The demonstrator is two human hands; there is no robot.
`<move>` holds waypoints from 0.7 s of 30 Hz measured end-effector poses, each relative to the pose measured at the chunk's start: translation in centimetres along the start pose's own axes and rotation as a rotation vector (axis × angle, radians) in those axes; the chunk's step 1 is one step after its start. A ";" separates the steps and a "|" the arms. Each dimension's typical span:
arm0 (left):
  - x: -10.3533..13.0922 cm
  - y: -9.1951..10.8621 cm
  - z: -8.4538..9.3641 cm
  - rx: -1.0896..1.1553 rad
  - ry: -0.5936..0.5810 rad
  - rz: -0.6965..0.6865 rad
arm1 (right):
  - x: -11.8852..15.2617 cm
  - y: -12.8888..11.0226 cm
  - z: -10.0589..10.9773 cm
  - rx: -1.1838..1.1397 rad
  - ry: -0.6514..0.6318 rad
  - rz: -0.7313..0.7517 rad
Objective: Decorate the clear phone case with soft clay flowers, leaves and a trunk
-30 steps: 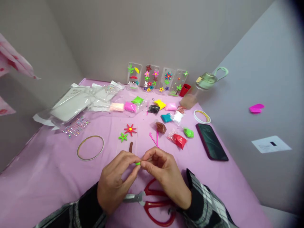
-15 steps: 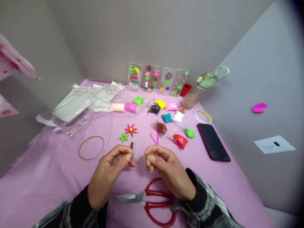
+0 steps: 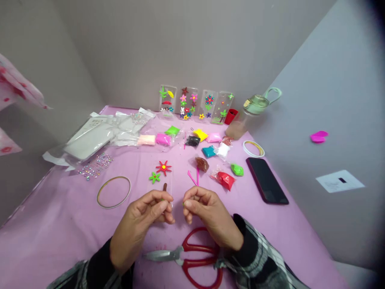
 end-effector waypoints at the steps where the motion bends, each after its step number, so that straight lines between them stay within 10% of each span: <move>1: 0.0 0.1 0.0 -0.018 0.003 -0.008 | 0.0 0.1 0.1 -0.012 0.011 -0.004; 21: 0.2 0.4 1.2 -0.163 0.134 -0.082 | 0.0 -0.1 0.8 0.045 0.035 0.045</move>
Point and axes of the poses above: each hand's wrist, its own x-axis away from the middle knuckle, its own z-axis out of the back of the hand, y = z × x, the point moved 8 cm from there along -x, towards the middle knuckle, and after that the axes turned 13 degrees about -y, right-handed, at the moved point
